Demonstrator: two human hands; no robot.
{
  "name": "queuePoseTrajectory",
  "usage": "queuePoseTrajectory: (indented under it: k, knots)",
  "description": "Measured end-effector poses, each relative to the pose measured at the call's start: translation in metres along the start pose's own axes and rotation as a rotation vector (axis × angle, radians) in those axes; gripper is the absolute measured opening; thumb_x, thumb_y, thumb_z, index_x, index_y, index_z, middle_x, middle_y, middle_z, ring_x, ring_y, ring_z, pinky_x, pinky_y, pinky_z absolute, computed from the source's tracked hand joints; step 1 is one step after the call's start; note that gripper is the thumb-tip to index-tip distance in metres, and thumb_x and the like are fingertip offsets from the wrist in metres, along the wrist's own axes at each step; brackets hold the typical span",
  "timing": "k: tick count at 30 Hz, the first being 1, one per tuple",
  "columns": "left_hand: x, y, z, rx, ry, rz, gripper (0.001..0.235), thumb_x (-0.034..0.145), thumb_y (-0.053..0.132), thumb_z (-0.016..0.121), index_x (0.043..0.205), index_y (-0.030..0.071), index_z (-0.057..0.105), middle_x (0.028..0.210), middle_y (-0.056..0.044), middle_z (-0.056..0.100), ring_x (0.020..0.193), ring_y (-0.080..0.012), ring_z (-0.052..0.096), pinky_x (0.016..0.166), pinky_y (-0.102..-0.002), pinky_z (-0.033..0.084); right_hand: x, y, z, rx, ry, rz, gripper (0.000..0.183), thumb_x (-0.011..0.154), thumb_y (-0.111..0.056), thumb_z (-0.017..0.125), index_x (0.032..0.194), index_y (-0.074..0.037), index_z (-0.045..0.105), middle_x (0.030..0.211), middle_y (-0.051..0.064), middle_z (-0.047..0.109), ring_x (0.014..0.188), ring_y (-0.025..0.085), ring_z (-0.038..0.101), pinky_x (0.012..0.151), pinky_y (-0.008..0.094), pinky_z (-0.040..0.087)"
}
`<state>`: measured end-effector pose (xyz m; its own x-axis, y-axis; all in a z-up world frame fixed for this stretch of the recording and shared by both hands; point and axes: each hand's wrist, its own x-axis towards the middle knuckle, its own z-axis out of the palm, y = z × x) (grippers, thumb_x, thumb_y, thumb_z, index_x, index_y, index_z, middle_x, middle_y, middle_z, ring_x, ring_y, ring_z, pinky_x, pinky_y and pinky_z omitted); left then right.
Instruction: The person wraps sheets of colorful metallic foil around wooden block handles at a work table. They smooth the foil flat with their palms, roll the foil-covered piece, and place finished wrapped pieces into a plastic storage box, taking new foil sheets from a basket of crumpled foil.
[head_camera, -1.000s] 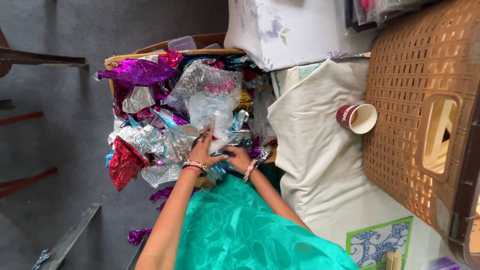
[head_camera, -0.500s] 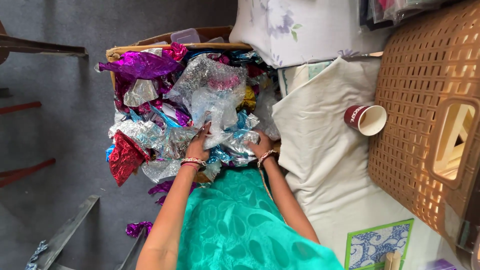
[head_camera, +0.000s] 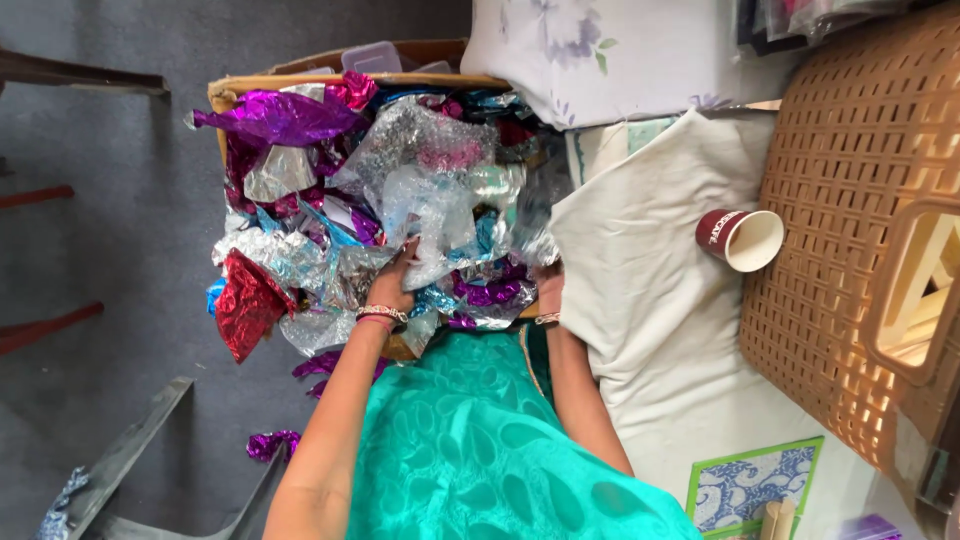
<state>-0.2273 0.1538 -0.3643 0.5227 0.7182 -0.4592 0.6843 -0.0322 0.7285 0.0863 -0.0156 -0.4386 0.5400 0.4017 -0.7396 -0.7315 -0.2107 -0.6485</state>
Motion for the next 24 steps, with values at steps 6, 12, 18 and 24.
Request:
queuePoseTrajectory:
  k: [6,12,18,24]
  knots:
    - [-0.001,-0.006,0.004,0.034,-0.006,-0.035,0.101,0.066,-0.01,0.059,0.158,0.025,0.036,0.139,-0.024,0.059,0.122,-0.0453,0.058,0.104,-0.046,0.049,-0.001,0.026,-0.02,-0.902,0.05,-0.309,0.082,0.084,-0.062,0.069,0.135,0.001,0.061,0.122,0.019,0.072,0.109,0.037,0.068,0.101,0.053,0.054]
    - [-0.002,-0.014,0.008,0.001,-0.009,-0.025,0.1,0.065,-0.011,0.058,0.157,0.024,0.038,0.142,-0.023,0.058,0.125,-0.0437,0.057,0.106,-0.045,0.048,-0.122,-0.042,0.084,-1.868,-0.42,-0.389,0.068,0.066,-0.062,0.08,0.117,-0.018,0.076,0.116,0.014,0.071,0.109,0.04,0.062,0.091,0.057,0.043]
    - [-0.001,-0.01,0.005,-0.007,0.009,0.017,0.1,0.065,-0.011,0.058,0.157,0.023,0.038,0.142,-0.024,0.057,0.128,-0.0439,0.056,0.107,-0.044,0.047,-0.045,0.047,-0.023,-1.317,-0.178,-0.273,0.04,0.089,-0.044,0.076,0.105,-0.007,0.076,0.101,0.012,0.074,0.094,0.028,0.064,0.085,0.04,0.05]
    - [0.001,0.014,-0.002,0.072,-0.041,-0.159,0.1,0.067,-0.009,0.061,0.157,0.029,0.038,0.138,-0.024,0.059,0.125,-0.0444,0.057,0.105,-0.046,0.048,0.064,0.121,-0.135,0.117,-0.025,-0.057,0.028,0.102,-0.026,0.061,0.125,-0.01,0.065,0.125,0.006,0.067,0.112,0.019,0.064,0.103,0.035,0.053]
